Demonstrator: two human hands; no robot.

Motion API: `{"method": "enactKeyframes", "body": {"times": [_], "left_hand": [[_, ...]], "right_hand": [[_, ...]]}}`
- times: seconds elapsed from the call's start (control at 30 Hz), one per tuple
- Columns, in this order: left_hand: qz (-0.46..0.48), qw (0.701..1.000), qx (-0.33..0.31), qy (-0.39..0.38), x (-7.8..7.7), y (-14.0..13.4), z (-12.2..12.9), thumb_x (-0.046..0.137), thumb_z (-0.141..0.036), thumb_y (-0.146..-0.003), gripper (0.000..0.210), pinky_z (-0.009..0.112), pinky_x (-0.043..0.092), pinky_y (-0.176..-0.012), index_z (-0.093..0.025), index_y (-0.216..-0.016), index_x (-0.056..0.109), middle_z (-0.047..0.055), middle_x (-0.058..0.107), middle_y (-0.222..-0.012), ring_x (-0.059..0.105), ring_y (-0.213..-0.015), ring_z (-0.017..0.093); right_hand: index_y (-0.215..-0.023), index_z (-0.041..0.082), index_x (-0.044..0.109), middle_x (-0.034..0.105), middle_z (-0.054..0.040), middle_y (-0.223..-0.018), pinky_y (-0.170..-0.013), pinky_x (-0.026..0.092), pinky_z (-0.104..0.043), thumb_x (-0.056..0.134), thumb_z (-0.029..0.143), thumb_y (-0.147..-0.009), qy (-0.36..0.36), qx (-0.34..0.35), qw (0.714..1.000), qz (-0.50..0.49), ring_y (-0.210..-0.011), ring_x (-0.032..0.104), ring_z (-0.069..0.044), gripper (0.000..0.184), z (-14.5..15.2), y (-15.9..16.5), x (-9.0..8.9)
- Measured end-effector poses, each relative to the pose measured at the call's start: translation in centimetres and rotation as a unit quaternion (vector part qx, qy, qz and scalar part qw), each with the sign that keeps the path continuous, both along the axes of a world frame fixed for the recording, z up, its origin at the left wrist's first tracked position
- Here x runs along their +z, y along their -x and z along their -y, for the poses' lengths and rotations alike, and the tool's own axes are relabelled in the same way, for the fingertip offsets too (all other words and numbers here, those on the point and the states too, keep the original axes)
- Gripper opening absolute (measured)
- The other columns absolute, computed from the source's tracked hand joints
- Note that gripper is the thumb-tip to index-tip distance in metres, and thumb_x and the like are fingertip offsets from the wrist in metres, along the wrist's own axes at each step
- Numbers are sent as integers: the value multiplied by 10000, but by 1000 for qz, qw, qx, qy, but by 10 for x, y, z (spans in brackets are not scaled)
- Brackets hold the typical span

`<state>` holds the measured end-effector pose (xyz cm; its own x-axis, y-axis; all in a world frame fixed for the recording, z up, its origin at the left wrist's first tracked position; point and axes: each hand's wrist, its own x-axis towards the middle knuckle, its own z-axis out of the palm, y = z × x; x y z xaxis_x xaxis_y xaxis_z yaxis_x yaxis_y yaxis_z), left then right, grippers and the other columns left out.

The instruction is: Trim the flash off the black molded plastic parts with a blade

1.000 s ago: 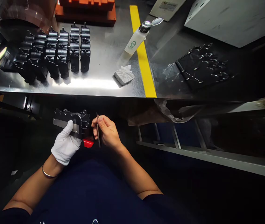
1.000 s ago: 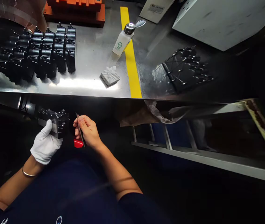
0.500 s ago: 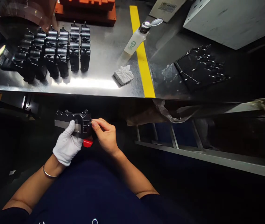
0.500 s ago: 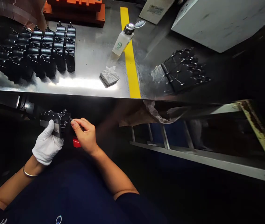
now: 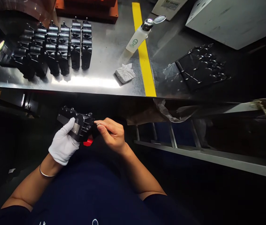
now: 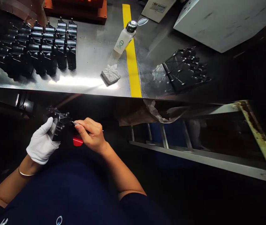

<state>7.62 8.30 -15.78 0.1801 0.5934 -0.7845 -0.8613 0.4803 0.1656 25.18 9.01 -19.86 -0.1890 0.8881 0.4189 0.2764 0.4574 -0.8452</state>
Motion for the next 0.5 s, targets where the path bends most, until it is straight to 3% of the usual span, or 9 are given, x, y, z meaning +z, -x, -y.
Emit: {"method": "enactKeyframes", "body": {"times": [0.2, 0.33, 0.5], "left_hand": [[7, 1000, -23, -13, 2, -1, 2, 412, -140, -942, 375, 214, 554, -859, -146, -1290, 552, 35, 760, -889, 720, -859, 144], [33, 999, -1, 16, 3, -2, 2, 388, -136, -954, 349, 211, 571, -820, -70, -1240, 577, 68, 759, -863, 726, -790, 139], [34, 999, 13, 14, 6, -3, 3, 354, -126, -965, 336, 205, 578, -792, -92, -1150, 632, 53, 757, -815, 728, -749, 131]], "right_hand": [[-952, 167, 716, 680, -47, -710, -524, 461, -257, 568, 165, -884, -48, 21, 998, 25, -573, 565, -125, 164, -1, 0, 0], [-940, 166, 715, 689, -50, -721, -527, 469, -257, 562, 166, -888, -56, 22, 998, 28, -574, 565, -125, 161, -1, 0, 1], [-944, 158, 709, 689, -50, -717, -521, 473, -247, 557, 161, -891, -71, 19, 997, 23, -575, 569, -119, 161, -1, 0, 1]]}}
